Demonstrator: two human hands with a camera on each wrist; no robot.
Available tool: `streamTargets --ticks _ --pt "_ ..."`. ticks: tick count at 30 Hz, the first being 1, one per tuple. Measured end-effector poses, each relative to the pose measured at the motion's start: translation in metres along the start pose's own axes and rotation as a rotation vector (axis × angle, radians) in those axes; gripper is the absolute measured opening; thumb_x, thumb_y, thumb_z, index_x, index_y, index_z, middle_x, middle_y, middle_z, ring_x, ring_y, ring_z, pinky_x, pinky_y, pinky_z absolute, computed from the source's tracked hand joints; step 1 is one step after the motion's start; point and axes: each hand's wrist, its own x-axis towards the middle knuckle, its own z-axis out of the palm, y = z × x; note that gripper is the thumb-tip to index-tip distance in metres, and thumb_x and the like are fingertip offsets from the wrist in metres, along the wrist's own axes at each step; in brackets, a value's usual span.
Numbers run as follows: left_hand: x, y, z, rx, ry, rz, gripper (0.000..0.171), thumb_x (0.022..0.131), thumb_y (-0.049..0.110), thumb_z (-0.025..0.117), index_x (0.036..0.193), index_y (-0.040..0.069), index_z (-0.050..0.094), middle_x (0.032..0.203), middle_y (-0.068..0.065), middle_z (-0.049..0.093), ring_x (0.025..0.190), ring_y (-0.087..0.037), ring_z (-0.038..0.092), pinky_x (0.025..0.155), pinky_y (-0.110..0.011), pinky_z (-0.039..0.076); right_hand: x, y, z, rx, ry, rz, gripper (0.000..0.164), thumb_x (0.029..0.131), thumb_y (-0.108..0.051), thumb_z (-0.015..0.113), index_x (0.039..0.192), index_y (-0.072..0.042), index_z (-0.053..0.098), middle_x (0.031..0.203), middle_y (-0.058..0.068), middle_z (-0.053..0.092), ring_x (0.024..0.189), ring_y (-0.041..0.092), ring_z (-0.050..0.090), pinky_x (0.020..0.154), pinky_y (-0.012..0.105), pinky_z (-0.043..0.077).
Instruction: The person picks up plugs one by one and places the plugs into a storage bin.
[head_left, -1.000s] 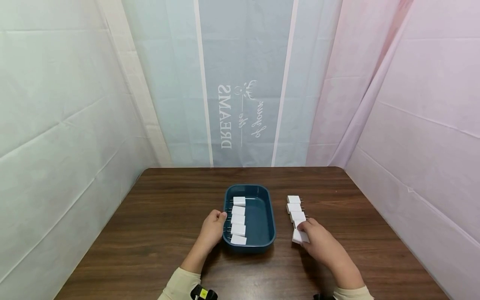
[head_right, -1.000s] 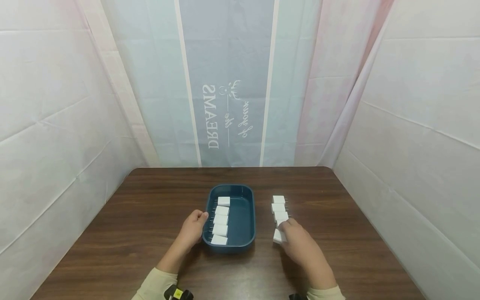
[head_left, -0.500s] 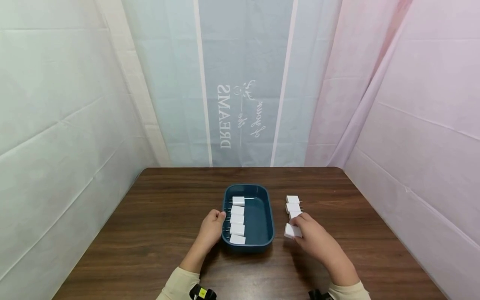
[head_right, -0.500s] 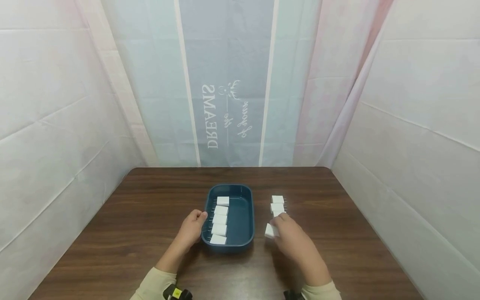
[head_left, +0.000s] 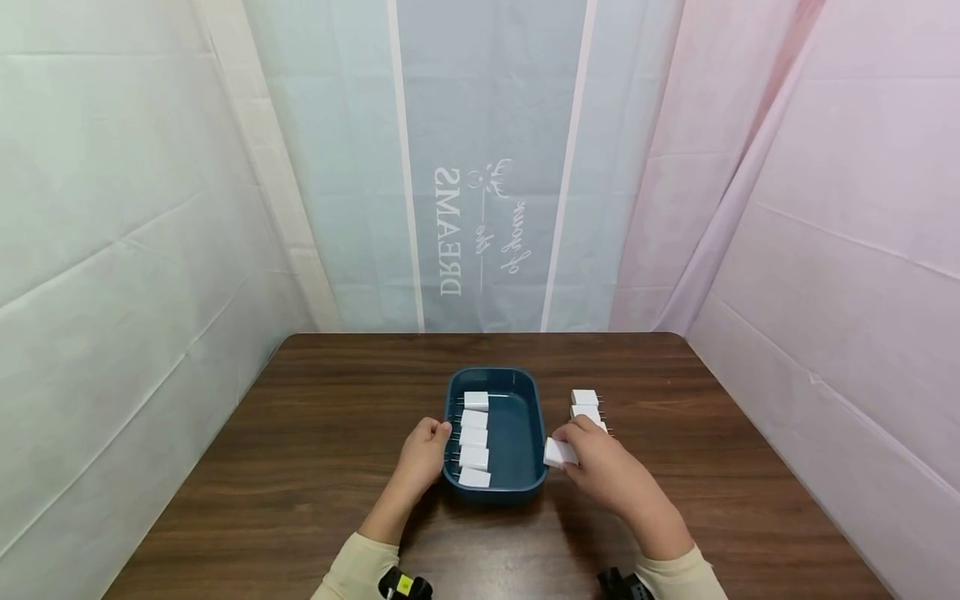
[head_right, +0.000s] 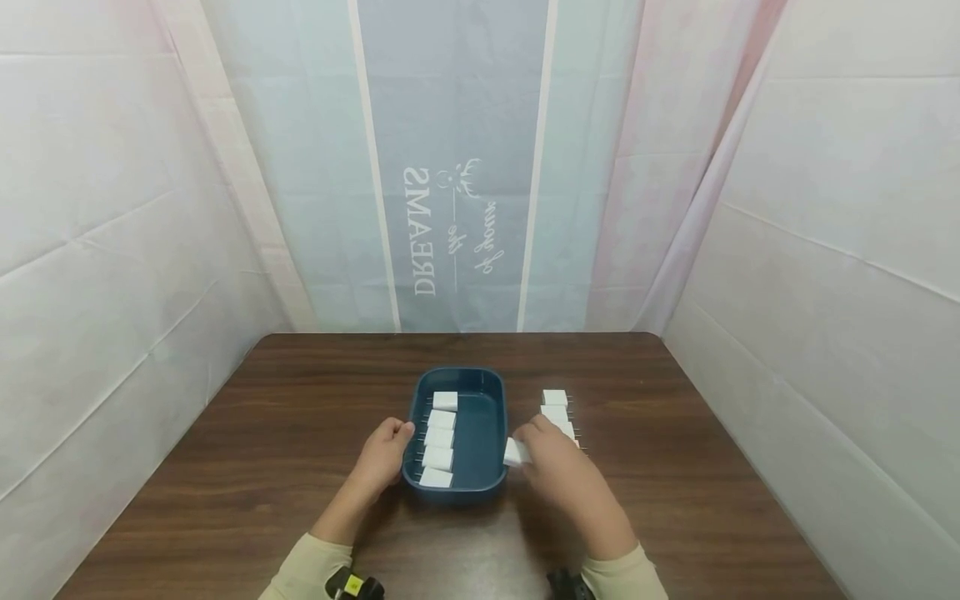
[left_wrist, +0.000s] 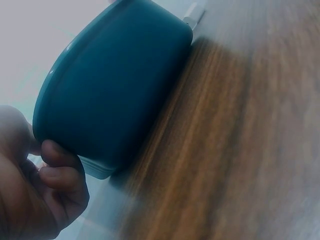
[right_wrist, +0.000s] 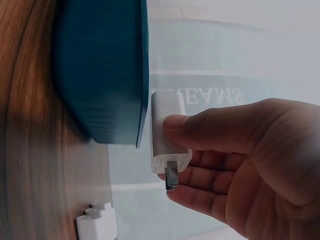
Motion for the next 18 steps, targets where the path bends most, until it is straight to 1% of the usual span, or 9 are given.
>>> streamTargets --ticks 3,7,10,13,18 --pt "0.000 0.001 -0.001 -0.017 -0.009 -0.013 0.028 0.110 0.027 0.047 0.108 0.001 0.057 0.084 -0.011 0.054 0.069 -0.023 0.054 0.057 -0.033 0.046 0.004 -0.006 0.003 0.014 -0.014 -0.002 0.032 0.078 0.006 0.083 0.105 -0.003 0.068 0.103 0.004 0.061 0.089 0.016 0.060 0.081 0.039 0.058" --pt "0.000 0.000 -0.001 -0.018 -0.010 -0.017 0.028 0.110 0.027 0.047 0.108 0.001 0.057 0.084 -0.011 0.054 0.069 -0.022 0.054 0.057 -0.032 0.046 0.009 -0.015 0.004 0.017 -0.044 0.003 0.031 0.081 0.003 0.082 0.109 -0.003 0.069 0.105 0.004 0.062 0.090 0.015 0.060 0.083 0.038 0.057" --pt "0.000 -0.001 0.000 -0.015 -0.009 -0.009 0.028 0.110 0.026 0.047 0.107 0.001 0.057 0.084 -0.011 0.054 0.070 -0.022 0.054 0.058 -0.033 0.045 0.013 -0.021 0.005 0.015 -0.060 -0.016 0.032 0.082 0.001 0.082 0.111 -0.002 0.069 0.106 0.004 0.062 0.092 0.015 0.060 0.083 0.037 0.057" --pt "0.000 -0.001 0.000 -0.025 -0.014 -0.010 0.027 0.110 0.026 0.047 0.106 0.001 0.057 0.082 -0.011 0.054 0.067 -0.023 0.053 0.056 -0.033 0.045 0.017 -0.026 0.006 0.019 -0.070 -0.048 0.031 0.084 0.001 0.080 0.112 -0.001 0.068 0.107 0.005 0.061 0.092 0.016 0.060 0.082 0.037 0.057" --pt "-0.001 -0.001 0.000 -0.035 -0.015 0.004 0.028 0.110 0.027 0.048 0.105 0.001 0.057 0.080 -0.010 0.053 0.062 -0.021 0.052 0.053 -0.033 0.045 0.023 -0.032 0.012 0.023 -0.112 -0.057 0.031 0.085 0.001 0.079 0.114 -0.001 0.068 0.109 0.006 0.060 0.094 0.017 0.061 0.080 0.036 0.057"
